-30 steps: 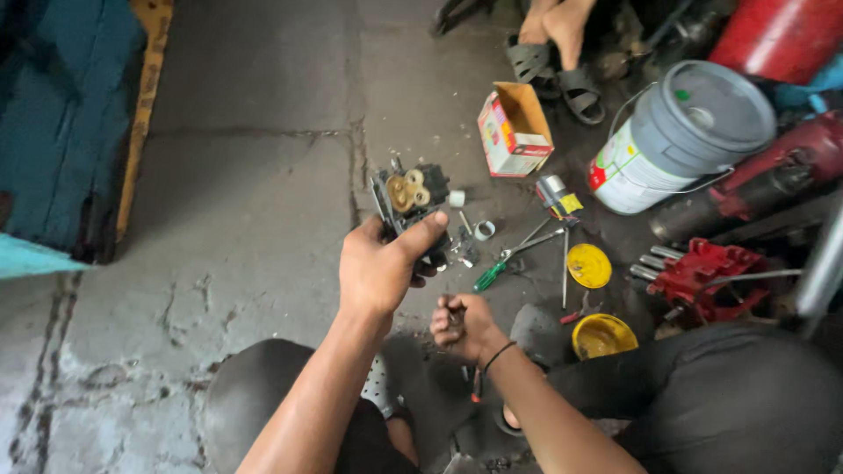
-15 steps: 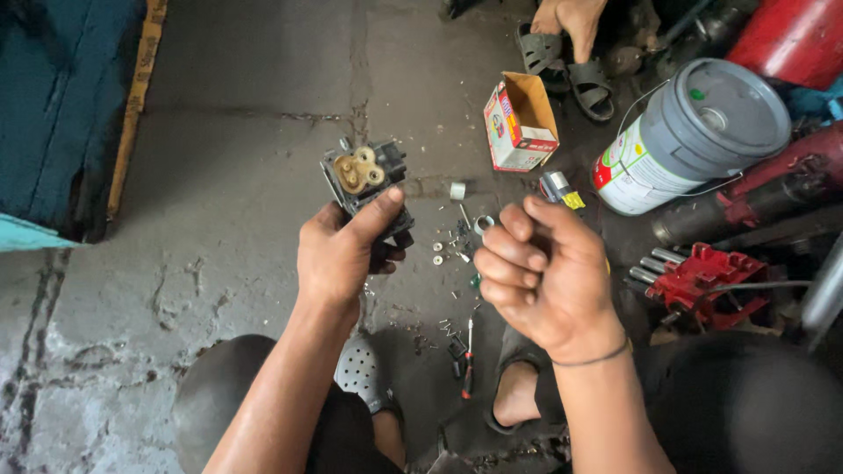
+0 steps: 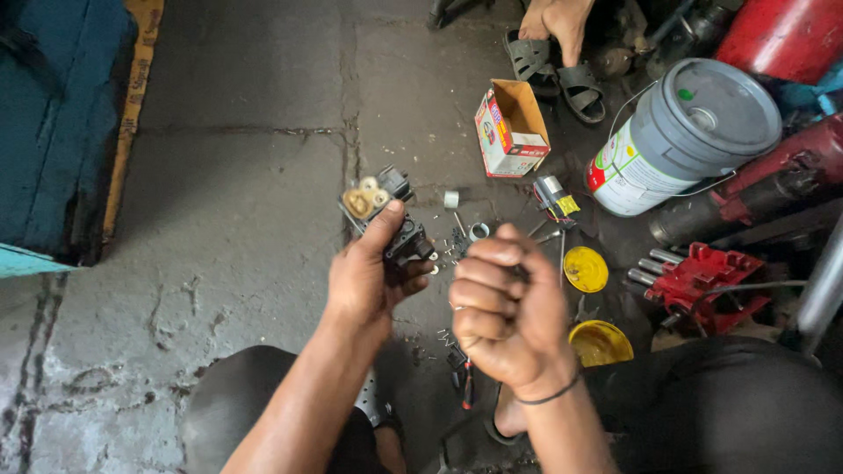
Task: The person manipulates a mechanical component by hand, using a screwdriver to remove and replace screws and internal parts while sitting on the floor.
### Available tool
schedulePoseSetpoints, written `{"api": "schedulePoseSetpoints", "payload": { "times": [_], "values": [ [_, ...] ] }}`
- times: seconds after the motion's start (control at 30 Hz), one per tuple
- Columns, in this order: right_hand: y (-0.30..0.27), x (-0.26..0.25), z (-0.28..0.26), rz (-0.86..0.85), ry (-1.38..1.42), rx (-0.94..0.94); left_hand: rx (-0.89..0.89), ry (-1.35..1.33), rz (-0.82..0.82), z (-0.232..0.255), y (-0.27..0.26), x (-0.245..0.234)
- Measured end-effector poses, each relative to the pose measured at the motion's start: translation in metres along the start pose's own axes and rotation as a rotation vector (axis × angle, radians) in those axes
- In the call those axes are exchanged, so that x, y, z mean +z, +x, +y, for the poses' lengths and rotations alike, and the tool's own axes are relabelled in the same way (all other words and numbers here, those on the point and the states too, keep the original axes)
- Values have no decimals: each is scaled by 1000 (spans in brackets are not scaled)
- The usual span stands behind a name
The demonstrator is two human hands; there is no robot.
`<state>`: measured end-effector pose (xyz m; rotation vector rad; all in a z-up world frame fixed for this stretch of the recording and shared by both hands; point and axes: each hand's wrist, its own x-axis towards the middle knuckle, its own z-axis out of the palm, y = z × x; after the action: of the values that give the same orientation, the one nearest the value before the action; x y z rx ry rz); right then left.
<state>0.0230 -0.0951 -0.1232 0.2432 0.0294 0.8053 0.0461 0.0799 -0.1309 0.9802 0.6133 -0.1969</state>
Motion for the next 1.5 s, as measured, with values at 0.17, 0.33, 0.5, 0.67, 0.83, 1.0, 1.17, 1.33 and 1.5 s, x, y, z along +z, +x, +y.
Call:
{"api": "schedulePoseSetpoints", "payload": {
  "times": [0.17, 0.33, 0.5, 0.67, 0.83, 1.0, 1.17, 1.33, 1.5],
  "values": [
    [7, -26, -5, 115, -103, -160, -92, -147, -25, -5, 9, 11],
    [3, -42, -25, 150, -147, -321, -162, -96, -223, -12, 4, 22],
    [2, -51, -40, 295, -282, -471, -165, -142, -251, -19, 5, 30],
    [2, -56, -45, 431, -421, -541, -79, -105, -207, -23, 5, 33],
    [0, -63, -52, 420, -444, -574, -91, -41, -108, -22, 3, 37],
    [-3, -74, -61, 459, -436, -555, -63, -3, -131, -27, 5, 38],
    [-1, -76, -62, 591, -433, -568, -17, 24, -91, -33, 1, 46],
    [-7, -81, -66, 494, -306, -555, 45, -21, -175, -45, -2, 52],
    [-10, -87, -72, 467, -254, -543, 113, 12, -257, -49, -3, 52]
  ]
}}
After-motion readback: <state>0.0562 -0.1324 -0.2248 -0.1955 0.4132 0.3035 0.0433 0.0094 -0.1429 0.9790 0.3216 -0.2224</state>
